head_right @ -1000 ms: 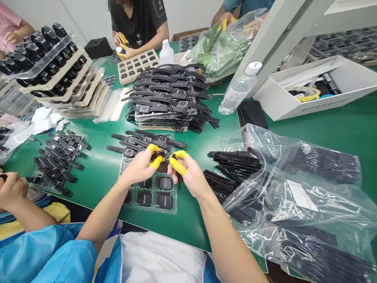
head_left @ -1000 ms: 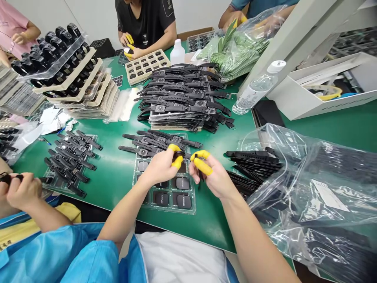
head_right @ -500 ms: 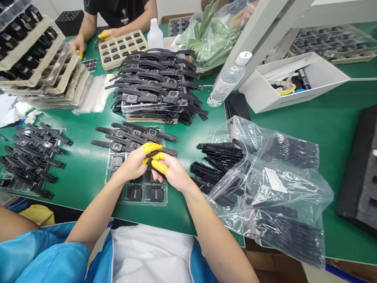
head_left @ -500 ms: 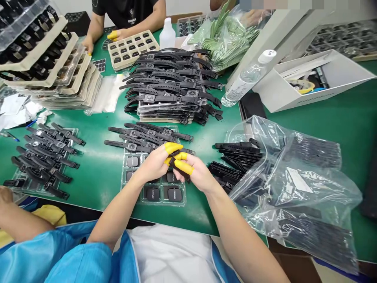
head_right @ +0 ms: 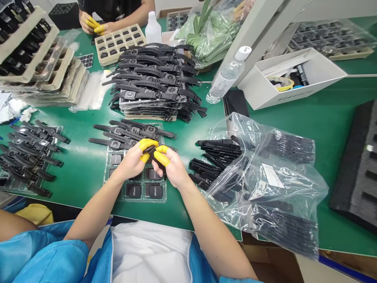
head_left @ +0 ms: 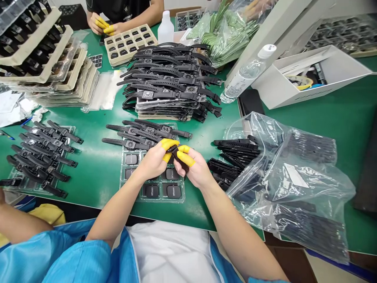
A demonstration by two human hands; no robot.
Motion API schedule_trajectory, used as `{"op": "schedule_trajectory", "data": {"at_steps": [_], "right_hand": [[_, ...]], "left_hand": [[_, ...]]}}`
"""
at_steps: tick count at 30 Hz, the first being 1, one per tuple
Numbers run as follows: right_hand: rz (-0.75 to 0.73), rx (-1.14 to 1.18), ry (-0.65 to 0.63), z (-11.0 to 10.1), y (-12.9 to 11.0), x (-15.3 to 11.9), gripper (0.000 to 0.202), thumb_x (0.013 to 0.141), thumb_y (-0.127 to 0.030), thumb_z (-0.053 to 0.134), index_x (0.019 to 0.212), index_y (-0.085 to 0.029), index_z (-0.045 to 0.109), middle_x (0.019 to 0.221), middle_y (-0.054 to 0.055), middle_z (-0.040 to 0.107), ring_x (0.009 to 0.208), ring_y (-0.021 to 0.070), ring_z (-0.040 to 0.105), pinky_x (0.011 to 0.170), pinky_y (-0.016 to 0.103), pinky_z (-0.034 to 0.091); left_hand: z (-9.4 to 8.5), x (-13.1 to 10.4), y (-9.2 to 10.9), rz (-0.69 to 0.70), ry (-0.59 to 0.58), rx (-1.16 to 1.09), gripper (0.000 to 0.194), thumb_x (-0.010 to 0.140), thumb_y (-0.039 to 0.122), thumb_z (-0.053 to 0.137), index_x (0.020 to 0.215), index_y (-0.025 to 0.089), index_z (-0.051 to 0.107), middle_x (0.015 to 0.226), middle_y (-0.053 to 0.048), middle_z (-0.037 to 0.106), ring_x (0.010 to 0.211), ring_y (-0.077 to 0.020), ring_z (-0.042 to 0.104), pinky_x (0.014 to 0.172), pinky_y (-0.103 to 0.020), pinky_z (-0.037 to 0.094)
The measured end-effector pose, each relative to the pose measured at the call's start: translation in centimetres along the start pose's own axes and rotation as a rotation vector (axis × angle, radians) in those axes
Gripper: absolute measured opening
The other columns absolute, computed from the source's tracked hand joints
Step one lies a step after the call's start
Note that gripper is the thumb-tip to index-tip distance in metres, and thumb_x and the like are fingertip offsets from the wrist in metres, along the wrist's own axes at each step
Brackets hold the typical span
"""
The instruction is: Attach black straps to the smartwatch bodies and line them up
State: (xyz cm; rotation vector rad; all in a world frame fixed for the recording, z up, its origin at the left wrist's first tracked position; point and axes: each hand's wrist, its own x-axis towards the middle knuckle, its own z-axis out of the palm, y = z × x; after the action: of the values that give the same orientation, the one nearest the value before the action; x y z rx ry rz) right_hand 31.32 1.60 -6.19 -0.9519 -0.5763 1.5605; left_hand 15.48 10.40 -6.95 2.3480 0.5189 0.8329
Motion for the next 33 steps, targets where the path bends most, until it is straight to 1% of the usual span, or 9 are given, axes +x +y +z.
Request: {"op": "schedule_trajectory", "data": {"at_steps": [4, 8, 15, 20, 23, 25, 27, 30, 33], "right_hand": [[0.042, 0.085, 0.033, 0.0, -0.2, -0.1, 0.040, 0.080, -0.049, 0.082, 0.095, -0.022, 0.057, 0.053, -0.008, 0.057, 0.039, 0.0076, 0.038, 0.040, 0.021, 0.027], [0.085, 0.103, 0.060, -0.1, -0.5, -0.1, 0.042, 0.076, -0.047, 0.086, 0.088, -0.021, 0.056, 0.051, -0.008, 0.055, 0.039, 0.0058, 0.035, 0.040, 0.019, 0.024], [0.159, 0.024, 0.088, -0.7, -0.9, 0.2, 0.050, 0.070, -0.054, 0.090, 0.083, -0.020, 0.057, 0.051, -0.006, 0.056, 0.040, 0.0045, 0.034, 0.040, 0.019, 0.022], [0.103, -0.024, 0.044, -0.7, -0.8, 0.1, 0.047, 0.078, -0.057, 0.085, 0.087, -0.021, 0.057, 0.054, -0.005, 0.061, 0.040, 0.0065, 0.038, 0.041, 0.020, 0.028], [0.003, -0.067, 0.019, -0.7, -0.5, 0.0, 0.045, 0.084, -0.060, 0.080, 0.092, -0.022, 0.058, 0.058, -0.005, 0.063, 0.044, 0.0091, 0.045, 0.046, 0.022, 0.036], [-0.036, -0.099, -0.008, -0.6, -0.3, 0.0, 0.045, 0.086, -0.062, 0.077, 0.092, -0.022, 0.058, 0.057, -0.007, 0.058, 0.046, 0.0098, 0.046, 0.047, 0.023, 0.038], [0.003, -0.083, -0.067, -0.5, -0.3, 0.1, 0.045, 0.088, -0.063, 0.075, 0.091, -0.022, 0.057, 0.056, -0.009, 0.051, 0.044, 0.0088, 0.041, 0.045, 0.022, 0.035], [0.138, -0.043, -0.179, -0.4, -0.5, 0.1, 0.042, 0.093, -0.061, 0.068, 0.090, -0.021, 0.056, 0.056, -0.010, 0.045, 0.041, 0.0066, 0.029, 0.040, 0.021, 0.024], [0.215, -0.132, -0.252, -0.6, -0.7, 0.4, 0.039, 0.094, -0.058, 0.065, 0.088, -0.020, 0.058, 0.052, -0.011, 0.041, 0.042, 0.0066, 0.025, 0.039, 0.020, 0.020]], "left_hand": [[-0.2, 0.0, 0.1, -0.021, -0.024, 0.039, 0.048, 0.101, 0.010, 0.043, 0.146, 0.020, 0.054, 0.131, -0.014, 0.063, 0.126, -0.0249, 0.062, 0.107, -0.043, 0.057], [-1.0, 0.1, 0.2, -0.022, -0.109, 0.017, 0.045, 0.105, 0.020, 0.042, 0.149, 0.019, 0.050, 0.133, -0.015, 0.060, 0.126, -0.0257, 0.060, 0.110, -0.045, 0.054], [-0.7, 0.0, -0.2, -0.033, -0.232, 0.228, 0.039, 0.097, 0.020, 0.049, 0.135, 0.014, 0.059, 0.122, -0.016, 0.063, 0.118, -0.0289, 0.061, 0.105, -0.047, 0.057], [-1.3, 0.1, -0.2, -0.048, -0.187, 0.076, 0.036, 0.105, 0.022, 0.042, 0.137, 0.015, 0.056, 0.123, -0.015, 0.067, 0.114, -0.0244, 0.066, 0.100, -0.042, 0.058], [-1.7, 0.3, -0.1, -0.118, -0.065, -0.045, 0.033, 0.103, 0.029, 0.059, 0.135, 0.019, 0.058, 0.118, -0.010, 0.071, 0.103, -0.0205, 0.070, 0.090, -0.035, 0.060], [-1.5, 0.4, 0.1, -0.131, 0.057, -0.118, 0.022, 0.099, 0.034, 0.069, 0.117, 0.021, 0.066, 0.106, -0.006, 0.073, 0.095, -0.0185, 0.071, 0.084, -0.032, 0.059], [-1.0, 0.6, 0.4, -0.140, 0.172, -0.238, 0.021, 0.097, 0.041, 0.073, 0.102, 0.021, 0.069, 0.100, -0.006, 0.072, 0.093, -0.0183, 0.070, 0.080, -0.031, 0.059], [-0.6, 1.1, 1.0, -0.275, 0.354, -0.502, 0.033, 0.094, 0.051, 0.076, 0.104, 0.021, 0.066, 0.102, -0.006, 0.074, 0.084, -0.0175, 0.074, 0.068, -0.029, 0.061], [-1.5, 1.7, 0.7, -0.438, 0.682, -0.620, 0.040, 0.093, 0.057, 0.075, 0.104, 0.023, 0.056, 0.096, -0.001, 0.076, 0.065, -0.0136, 0.073, 0.059, -0.026, 0.061]]}}
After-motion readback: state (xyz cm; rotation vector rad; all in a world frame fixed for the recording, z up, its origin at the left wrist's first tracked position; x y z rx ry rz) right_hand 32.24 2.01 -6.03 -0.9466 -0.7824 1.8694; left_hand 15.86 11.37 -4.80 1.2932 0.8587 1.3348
